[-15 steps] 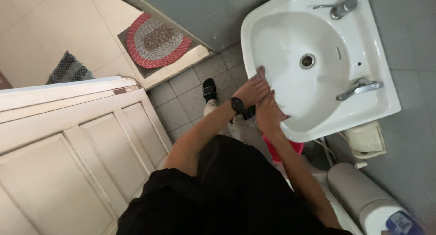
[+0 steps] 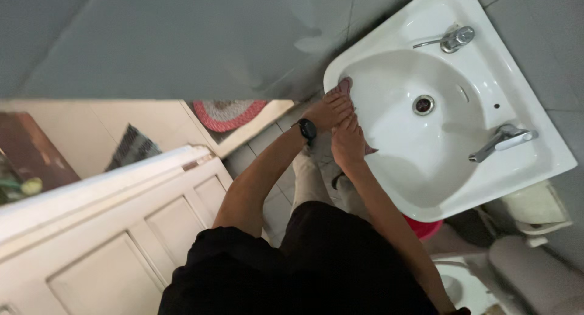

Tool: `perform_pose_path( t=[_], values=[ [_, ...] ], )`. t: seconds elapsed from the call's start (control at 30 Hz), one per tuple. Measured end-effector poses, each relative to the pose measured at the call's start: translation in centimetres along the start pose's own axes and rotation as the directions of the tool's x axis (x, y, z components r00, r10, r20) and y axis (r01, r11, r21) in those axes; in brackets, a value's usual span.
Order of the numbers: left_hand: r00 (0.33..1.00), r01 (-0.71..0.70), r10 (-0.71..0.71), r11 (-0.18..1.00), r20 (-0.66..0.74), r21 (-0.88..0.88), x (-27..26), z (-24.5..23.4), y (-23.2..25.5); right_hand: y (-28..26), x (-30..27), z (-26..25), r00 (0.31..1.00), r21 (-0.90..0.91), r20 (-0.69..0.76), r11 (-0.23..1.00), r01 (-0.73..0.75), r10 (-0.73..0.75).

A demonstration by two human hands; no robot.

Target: The person wipes the basin and faucet of a white bathroom sink with a cloth, cleaning the various surfaces and fixtures.

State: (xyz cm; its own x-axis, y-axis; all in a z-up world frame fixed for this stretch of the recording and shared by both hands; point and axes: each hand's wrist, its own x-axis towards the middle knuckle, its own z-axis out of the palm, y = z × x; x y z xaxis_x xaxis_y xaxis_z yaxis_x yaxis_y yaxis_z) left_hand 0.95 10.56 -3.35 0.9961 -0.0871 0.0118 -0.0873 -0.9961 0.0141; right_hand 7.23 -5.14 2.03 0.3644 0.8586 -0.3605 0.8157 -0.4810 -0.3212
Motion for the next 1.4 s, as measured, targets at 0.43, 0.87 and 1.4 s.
perform_pose_path(
  t=[0.43, 0.87, 1.4],
  values=[
    [0.915, -0.360, 0.305, 0.913, 0.266, 0.192, 3.4, -3.7, -9.3, -3.5, 7.3, -1.7, 0.998, 0.081, 0.009, 0.995, -0.061, 0.060],
    [0.960, -0.097, 0.086, 0.995, 0.265, 0.027, 0.9, -4.2, -0.3, -1.1, -0.9, -1.1, 0.957, 0.367, -0.212, 0.924, -0.107, 0.195],
    [0.989, 0.144, -0.134, 0.963, 0.063, -0.227, 6.4, -3.6, 31.7, 17.8, -24.1, -5.2, 0.985, -0.178, 0.064, 0.969, 0.170, -0.161]
  ],
)
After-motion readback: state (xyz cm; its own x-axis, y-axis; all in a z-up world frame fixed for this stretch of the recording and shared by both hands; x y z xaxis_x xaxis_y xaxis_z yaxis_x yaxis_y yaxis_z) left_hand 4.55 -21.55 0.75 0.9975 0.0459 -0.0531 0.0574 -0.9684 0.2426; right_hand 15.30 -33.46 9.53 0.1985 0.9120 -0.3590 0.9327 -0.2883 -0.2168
